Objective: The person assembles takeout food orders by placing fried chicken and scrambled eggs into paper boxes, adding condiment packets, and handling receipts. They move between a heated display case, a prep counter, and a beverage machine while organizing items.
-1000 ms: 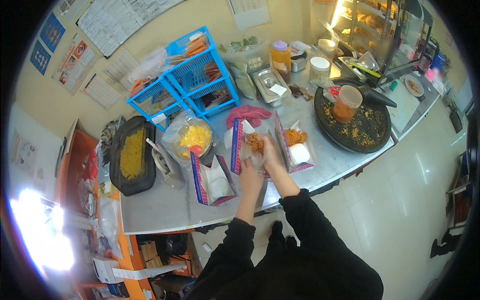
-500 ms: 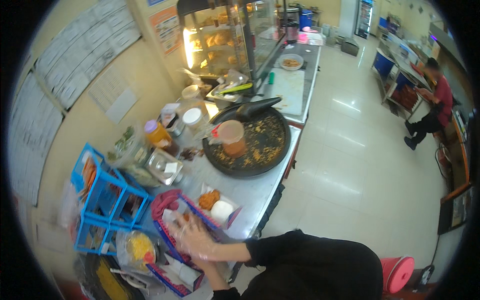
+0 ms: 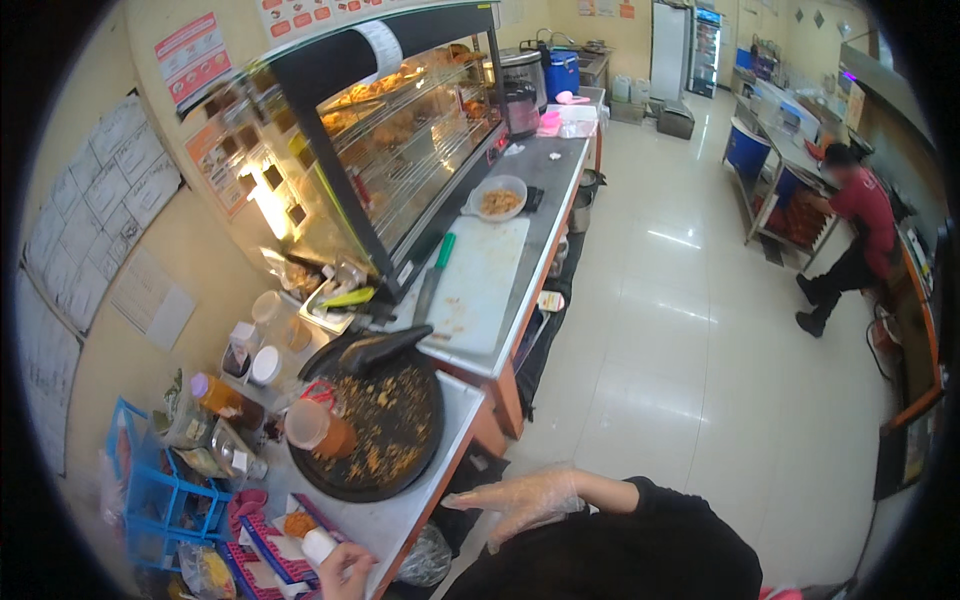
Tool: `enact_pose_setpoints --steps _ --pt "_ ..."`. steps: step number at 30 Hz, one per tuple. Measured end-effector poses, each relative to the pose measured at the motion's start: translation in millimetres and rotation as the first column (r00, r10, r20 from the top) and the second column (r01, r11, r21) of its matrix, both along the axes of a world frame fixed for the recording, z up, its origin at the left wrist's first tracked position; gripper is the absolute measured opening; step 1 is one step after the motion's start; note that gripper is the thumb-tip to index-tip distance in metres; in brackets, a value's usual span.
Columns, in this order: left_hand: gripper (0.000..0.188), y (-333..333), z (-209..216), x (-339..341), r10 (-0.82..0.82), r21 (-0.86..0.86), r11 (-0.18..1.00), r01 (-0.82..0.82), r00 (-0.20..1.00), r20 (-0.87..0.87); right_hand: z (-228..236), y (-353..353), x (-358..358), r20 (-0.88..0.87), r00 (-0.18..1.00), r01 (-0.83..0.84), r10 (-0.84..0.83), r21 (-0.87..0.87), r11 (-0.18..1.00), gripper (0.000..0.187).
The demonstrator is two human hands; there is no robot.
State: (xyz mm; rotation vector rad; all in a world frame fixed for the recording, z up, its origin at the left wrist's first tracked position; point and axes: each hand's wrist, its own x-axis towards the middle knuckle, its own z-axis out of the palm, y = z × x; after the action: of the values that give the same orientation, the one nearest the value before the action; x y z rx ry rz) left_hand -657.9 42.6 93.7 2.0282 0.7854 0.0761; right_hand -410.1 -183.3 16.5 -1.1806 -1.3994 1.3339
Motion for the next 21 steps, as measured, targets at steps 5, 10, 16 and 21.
enact_pose_setpoints --steps 5,10,16,21 --pt "0.008 -54.5 -5.1 160.7 -0.08 -0.02 0.996 0.087 0.968 0.238 4.2 -55.8 131.8 0.229 0.97 0.049 -0.081 0.141 0.989 0.083" --pt "0.006 -59.3 -13.1 302.8 0.061 -0.05 0.998 -0.042 0.872 0.485 1.0 -76.4 278.2 0.259 0.941 0.19 -0.219 0.131 0.973 0.087" --pt "0.003 -56.4 -66.6 547.6 0.156 -0.009 0.972 -0.234 0.617 0.771 -2.4 -80.6 464.9 0.386 0.865 0.273 -0.32 0.173 0.946 0.09" --pt "0.005 -48.0 -47.4 685.1 -0.078 0.235 0.963 -0.134 0.693 0.716 56.6 -65.4 638.4 0.478 0.776 0.388 -0.412 0.154 0.909 0.089"
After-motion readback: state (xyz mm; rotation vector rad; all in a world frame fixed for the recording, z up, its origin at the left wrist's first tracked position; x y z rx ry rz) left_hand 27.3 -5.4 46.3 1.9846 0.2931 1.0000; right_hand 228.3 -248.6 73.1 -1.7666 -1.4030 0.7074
